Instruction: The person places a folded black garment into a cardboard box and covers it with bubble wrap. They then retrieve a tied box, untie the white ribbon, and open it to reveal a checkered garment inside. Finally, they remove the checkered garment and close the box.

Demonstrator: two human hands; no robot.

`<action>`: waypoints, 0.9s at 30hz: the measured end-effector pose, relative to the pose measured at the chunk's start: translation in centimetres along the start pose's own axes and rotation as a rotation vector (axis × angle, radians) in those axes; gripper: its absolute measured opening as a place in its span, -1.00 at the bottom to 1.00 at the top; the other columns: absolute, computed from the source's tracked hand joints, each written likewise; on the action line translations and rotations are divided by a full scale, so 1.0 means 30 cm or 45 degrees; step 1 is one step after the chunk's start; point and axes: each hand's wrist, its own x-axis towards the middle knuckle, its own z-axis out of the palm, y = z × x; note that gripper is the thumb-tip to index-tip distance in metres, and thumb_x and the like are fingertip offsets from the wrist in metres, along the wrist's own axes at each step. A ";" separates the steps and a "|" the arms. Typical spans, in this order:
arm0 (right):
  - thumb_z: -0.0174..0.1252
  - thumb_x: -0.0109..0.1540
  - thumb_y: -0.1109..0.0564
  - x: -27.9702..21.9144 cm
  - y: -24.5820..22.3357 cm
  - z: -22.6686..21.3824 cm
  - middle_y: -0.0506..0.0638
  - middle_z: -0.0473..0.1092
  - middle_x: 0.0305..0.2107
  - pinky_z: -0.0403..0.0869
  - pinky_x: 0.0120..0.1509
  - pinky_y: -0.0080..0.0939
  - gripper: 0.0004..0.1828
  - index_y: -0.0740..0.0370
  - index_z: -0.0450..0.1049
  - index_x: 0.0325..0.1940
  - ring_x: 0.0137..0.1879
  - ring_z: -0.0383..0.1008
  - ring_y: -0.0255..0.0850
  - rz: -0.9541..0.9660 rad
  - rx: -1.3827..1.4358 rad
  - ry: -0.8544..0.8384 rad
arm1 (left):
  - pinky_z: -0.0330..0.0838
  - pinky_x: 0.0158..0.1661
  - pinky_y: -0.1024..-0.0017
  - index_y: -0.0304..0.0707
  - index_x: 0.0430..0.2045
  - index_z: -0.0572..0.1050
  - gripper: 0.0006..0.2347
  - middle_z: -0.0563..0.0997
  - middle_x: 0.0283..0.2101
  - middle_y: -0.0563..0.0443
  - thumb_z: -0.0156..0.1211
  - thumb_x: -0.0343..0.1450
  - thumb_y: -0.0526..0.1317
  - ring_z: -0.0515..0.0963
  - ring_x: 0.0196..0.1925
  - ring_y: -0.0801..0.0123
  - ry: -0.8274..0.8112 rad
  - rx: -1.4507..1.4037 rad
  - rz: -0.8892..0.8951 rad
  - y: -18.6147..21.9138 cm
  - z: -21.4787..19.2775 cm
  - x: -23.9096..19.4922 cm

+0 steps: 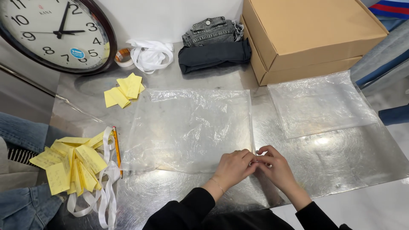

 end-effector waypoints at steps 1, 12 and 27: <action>0.37 0.16 0.15 0.019 -0.028 -0.008 -0.18 0.46 -0.11 0.47 -0.22 -0.29 -0.83 0.04 0.77 -0.19 -0.32 0.47 -0.32 -0.005 0.003 0.003 | 0.29 -0.66 0.33 -0.13 -0.39 0.50 -0.79 0.51 -0.42 0.11 0.24 0.52 -0.04 0.56 -0.51 0.28 0.001 0.006 0.002 -0.016 -0.006 0.011; 0.39 0.17 0.18 0.169 -0.040 -0.080 -0.15 0.40 -0.21 0.37 -0.44 -0.34 -0.69 -0.12 0.71 -0.03 -0.39 0.36 -0.35 -0.418 -0.204 0.163 | 0.53 -0.33 0.51 -0.20 -0.33 0.63 -0.91 0.68 -0.34 0.10 0.32 0.49 -0.20 0.62 -0.33 0.38 0.300 -0.446 -0.040 0.035 -0.363 0.038; 0.37 0.25 -0.08 0.278 0.248 -0.215 -0.26 0.23 -0.35 0.24 -0.50 -0.17 -0.84 -0.33 0.73 -0.09 -0.39 0.23 -0.29 -0.128 -0.622 0.274 | 0.64 -0.30 0.55 -0.10 -0.45 0.67 -0.95 0.72 -0.40 0.16 0.31 0.42 -0.26 0.69 -0.30 0.46 0.466 -0.586 -0.712 -0.076 -0.610 -0.206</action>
